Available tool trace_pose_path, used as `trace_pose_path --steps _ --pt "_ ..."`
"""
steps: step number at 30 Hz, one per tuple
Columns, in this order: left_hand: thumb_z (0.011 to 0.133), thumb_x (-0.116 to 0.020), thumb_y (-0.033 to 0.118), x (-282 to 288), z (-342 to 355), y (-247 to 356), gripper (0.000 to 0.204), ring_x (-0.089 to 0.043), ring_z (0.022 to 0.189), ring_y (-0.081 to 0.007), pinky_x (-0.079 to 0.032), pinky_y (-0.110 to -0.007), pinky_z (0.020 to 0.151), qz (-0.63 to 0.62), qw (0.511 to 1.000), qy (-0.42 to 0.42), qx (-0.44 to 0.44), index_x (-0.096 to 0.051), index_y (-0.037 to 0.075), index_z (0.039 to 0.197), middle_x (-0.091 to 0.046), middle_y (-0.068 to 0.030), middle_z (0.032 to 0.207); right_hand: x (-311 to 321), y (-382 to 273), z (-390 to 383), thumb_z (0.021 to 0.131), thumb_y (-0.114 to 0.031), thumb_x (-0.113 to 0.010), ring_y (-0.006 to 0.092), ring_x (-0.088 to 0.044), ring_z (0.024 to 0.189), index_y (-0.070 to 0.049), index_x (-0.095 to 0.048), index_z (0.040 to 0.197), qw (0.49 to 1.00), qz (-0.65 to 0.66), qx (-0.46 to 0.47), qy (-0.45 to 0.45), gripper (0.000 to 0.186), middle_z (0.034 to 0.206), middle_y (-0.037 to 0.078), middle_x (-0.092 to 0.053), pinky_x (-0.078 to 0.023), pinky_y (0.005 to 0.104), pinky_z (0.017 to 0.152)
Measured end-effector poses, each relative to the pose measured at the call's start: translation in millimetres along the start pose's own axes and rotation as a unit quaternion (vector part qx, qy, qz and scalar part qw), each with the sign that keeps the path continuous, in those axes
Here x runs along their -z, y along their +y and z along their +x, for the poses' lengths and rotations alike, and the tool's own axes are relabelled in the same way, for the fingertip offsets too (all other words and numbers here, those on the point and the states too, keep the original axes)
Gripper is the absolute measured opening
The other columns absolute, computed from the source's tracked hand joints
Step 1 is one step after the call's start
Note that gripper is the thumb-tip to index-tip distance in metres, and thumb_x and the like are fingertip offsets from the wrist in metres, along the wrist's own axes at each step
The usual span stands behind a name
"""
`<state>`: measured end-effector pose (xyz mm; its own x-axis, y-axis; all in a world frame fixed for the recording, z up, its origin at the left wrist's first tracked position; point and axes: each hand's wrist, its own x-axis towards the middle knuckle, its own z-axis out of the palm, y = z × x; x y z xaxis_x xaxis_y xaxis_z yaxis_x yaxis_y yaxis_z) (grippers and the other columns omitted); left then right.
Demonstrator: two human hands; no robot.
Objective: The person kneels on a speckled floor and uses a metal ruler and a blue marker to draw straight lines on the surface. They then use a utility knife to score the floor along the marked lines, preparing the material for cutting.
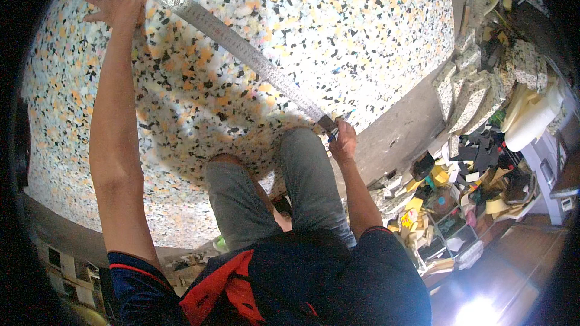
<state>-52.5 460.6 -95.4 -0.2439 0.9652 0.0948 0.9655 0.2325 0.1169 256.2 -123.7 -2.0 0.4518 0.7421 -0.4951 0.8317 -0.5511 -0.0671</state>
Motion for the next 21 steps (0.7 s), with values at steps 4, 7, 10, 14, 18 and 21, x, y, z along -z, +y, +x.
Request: trace_pose_path --steps 4,7,10,14,18,21 --pt "0.098 -0.051 0.047 -4.5 3.5 -1.8 0.072 -0.017 0.155 -0.0436 -0.011 -0.074 0.118 -0.004 1.000 -0.010 -0.007 -0.032 0.015 0.161 -0.026 -0.0069 0.169 8.1 -8.3 1.6 0.074 -0.004 -0.081 0.0392 -0.065 0.096 -0.006 -0.059 0.124 0.999 0.030 0.025 0.031 0.055 0.101 0.018 -0.068 -0.052 0.0481 0.084" --pt "0.100 -0.047 0.052 -6.2 12.5 -15.7 0.071 -0.021 0.153 -0.0446 -0.012 -0.076 0.116 -0.051 0.997 0.001 -0.060 -0.035 0.015 0.159 -0.029 -0.0102 0.167 29.7 -15.5 -1.5 0.076 -0.005 -0.080 0.0393 -0.065 0.095 -0.005 -0.059 0.126 0.994 0.035 0.075 0.067 0.054 0.100 0.019 -0.067 -0.052 0.0482 0.082" --pt "0.101 -0.042 0.061 -5.3 21.5 -49.4 0.074 -0.027 0.150 -0.0447 -0.014 -0.079 0.111 -0.149 0.974 -0.002 -0.169 -0.037 0.014 0.157 -0.034 -0.0151 0.164 65.2 -32.5 2.7 0.083 -0.009 -0.076 0.0384 -0.065 0.090 -0.002 -0.058 0.130 0.993 0.002 0.083 0.083 0.052 0.100 0.019 -0.067 -0.053 0.0474 0.078" --pt "0.099 -0.054 0.040 -1.4 19.9 -71.9 0.069 -0.029 0.153 -0.0365 -0.019 -0.069 0.119 -0.014 0.992 -0.034 -0.119 -0.036 0.007 0.157 -0.036 -0.0156 0.164 103.6 -101.6 86.9 0.094 -0.011 -0.064 0.0365 -0.066 0.081 0.005 -0.054 0.136 0.984 0.066 0.135 0.099 0.046 0.100 0.022 -0.067 -0.056 0.0425 0.074" --pt "0.101 -0.055 0.037 14.7 8.6 -66.6 0.070 -0.022 0.154 -0.0421 -0.012 -0.068 0.121 -0.125 0.987 0.011 -0.104 -0.033 0.001 0.158 -0.028 -0.0186 0.166 113.3 -238.5 237.7 0.101 -0.017 -0.058 0.0388 -0.070 0.098 0.009 -0.049 0.139 0.932 0.237 0.204 0.181 0.047 0.109 0.029 -0.066 -0.056 0.0434 0.084" --pt "0.104 -0.048 0.038 23.1 12.0 -64.0 0.067 -0.023 0.153 -0.0425 -0.012 -0.069 0.120 -0.115 0.989 -0.023 -0.093 -0.032 0.003 0.158 -0.028 -0.0171 0.166 143.4 -359.5 357.5 0.098 -0.014 -0.063 0.0430 -0.064 0.108 0.002 -0.055 0.137 0.916 0.186 0.308 0.178 0.043 0.120 0.026 -0.066 -0.052 0.0463 0.093"
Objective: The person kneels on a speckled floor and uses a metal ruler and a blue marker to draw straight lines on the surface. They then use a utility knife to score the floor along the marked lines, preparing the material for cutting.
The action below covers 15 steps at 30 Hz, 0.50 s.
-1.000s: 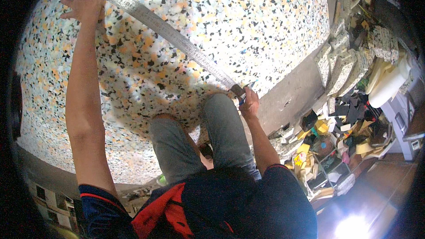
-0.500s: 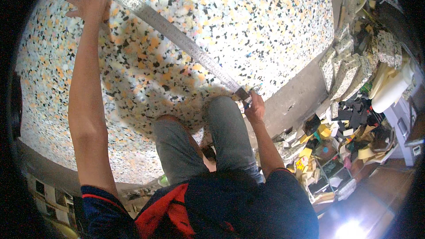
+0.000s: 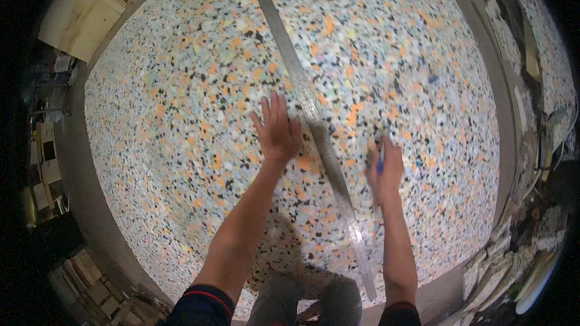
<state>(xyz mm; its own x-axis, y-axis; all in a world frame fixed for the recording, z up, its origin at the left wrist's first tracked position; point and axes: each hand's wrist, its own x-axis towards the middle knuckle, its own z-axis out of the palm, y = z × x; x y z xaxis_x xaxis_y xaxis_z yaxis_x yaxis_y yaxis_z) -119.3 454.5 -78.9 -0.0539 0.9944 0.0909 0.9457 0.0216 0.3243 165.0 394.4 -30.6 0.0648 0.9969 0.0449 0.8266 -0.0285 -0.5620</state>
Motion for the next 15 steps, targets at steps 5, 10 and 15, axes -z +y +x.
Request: trace_pose_path --steps 5,10,15 --pt "0.104 -0.044 0.038 -10.6 -0.1 -5.0 0.064 -0.020 0.154 -0.0396 -0.009 -0.068 0.122 0.016 0.999 -0.032 0.020 -0.032 0.005 0.158 -0.029 -0.0146 0.166 -73.0 -40.8 189.2 0.098 -0.014 -0.063 0.0407 -0.056 0.121 0.001 -0.053 0.140 0.963 -0.099 0.204 0.148 0.045 0.129 0.022 -0.062 -0.044 0.0494 0.105" --pt "0.100 -0.054 0.031 -1.0 7.7 -8.5 0.049 -0.038 0.143 -0.0365 -0.024 -0.061 0.116 -0.029 0.999 0.037 -0.012 -0.053 0.008 0.142 -0.046 -0.0140 0.152 -95.3 -39.4 217.3 0.094 -0.013 -0.067 0.0400 -0.049 0.125 0.000 -0.048 0.143 0.982 -0.075 0.133 0.113 0.054 0.135 0.021 -0.057 -0.040 0.0501 0.108" --pt "0.085 -0.074 0.024 28.0 163.7 -67.7 0.049 -0.055 0.118 -0.0399 -0.040 -0.051 0.098 -0.118 0.972 0.168 -0.117 -0.060 0.005 0.128 -0.061 -0.0177 0.123 -96.2 -34.3 216.2 0.092 -0.013 -0.069 0.0408 -0.050 0.119 0.003 -0.050 0.140 0.984 -0.059 0.118 0.118 0.054 0.129 0.022 -0.058 -0.042 0.0497 0.103"
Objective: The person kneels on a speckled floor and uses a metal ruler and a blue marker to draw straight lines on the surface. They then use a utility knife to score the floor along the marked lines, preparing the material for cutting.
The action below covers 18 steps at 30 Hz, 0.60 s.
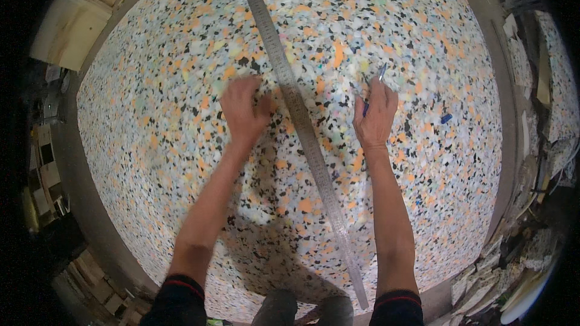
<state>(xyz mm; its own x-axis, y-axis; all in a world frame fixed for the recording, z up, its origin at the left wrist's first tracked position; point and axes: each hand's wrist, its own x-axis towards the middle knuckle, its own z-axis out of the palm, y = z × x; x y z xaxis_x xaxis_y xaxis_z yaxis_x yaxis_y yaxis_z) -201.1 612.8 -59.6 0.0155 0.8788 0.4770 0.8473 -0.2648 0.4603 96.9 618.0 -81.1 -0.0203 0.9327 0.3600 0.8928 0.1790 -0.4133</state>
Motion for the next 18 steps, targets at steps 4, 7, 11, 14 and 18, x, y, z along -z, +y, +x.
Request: trace_pose_path --steps 4,7,11,14,18 --pt "0.091 -0.066 0.058 -58.4 123.0 -81.1 0.082 -0.031 0.148 -0.0480 -0.017 -0.066 0.119 0.068 0.996 -0.013 0.048 -0.045 0.003 0.149 -0.045 -0.0247 0.154 -4.4 3.4 -0.2 0.097 -0.015 -0.065 0.0410 -0.050 0.119 0.003 -0.048 0.144 1.000 0.004 -0.009 -0.009 0.053 0.127 0.023 -0.058 -0.043 0.0497 0.103" --pt "0.090 -0.057 0.075 -84.9 147.1 -99.9 0.099 -0.024 0.153 -0.0447 -0.007 -0.069 0.121 0.075 0.991 -0.071 0.082 -0.033 0.008 0.158 -0.034 -0.0222 0.162 -8.7 8.7 -5.4 0.099 -0.016 -0.063 0.0430 -0.051 0.124 0.002 -0.049 0.145 0.999 -0.026 0.018 0.004 0.052 0.132 0.023 -0.059 -0.037 0.0546 0.112" --pt "0.083 -0.071 0.070 -84.4 150.0 -94.8 0.103 -0.020 0.154 -0.0424 -0.005 -0.069 0.121 0.126 0.985 -0.086 0.083 -0.033 0.011 0.159 -0.032 -0.0185 0.164 -9.1 11.1 -8.3 0.102 -0.015 -0.059 0.0454 -0.051 0.125 0.000 -0.048 0.148 0.998 -0.056 0.020 -0.014 0.050 0.131 0.021 -0.062 -0.031 0.0604 0.116" --pt "0.081 -0.077 0.063 -78.0 157.5 -90.2 0.101 -0.021 0.154 -0.0424 -0.006 -0.070 0.120 0.118 0.980 -0.124 0.103 -0.036 0.012 0.158 -0.032 -0.0164 0.164 -5.3 7.9 -5.8 0.102 -0.015 -0.058 0.0460 -0.052 0.125 0.000 -0.049 0.147 0.998 -0.028 0.014 -0.049 0.048 0.131 0.020 -0.062 -0.030 0.0615 0.116" --pt "0.081 -0.077 0.059 -74.1 158.6 -89.1 0.096 -0.023 0.153 -0.0420 -0.007 -0.073 0.118 0.113 0.977 -0.141 0.110 -0.039 0.013 0.156 -0.034 -0.0114 0.164 -1.5 2.7 -3.7 0.102 -0.015 -0.057 0.0455 -0.052 0.126 -0.001 -0.051 0.146 0.996 -0.072 0.019 -0.046 0.046 0.131 0.021 -0.063 -0.031 0.0602 0.118"
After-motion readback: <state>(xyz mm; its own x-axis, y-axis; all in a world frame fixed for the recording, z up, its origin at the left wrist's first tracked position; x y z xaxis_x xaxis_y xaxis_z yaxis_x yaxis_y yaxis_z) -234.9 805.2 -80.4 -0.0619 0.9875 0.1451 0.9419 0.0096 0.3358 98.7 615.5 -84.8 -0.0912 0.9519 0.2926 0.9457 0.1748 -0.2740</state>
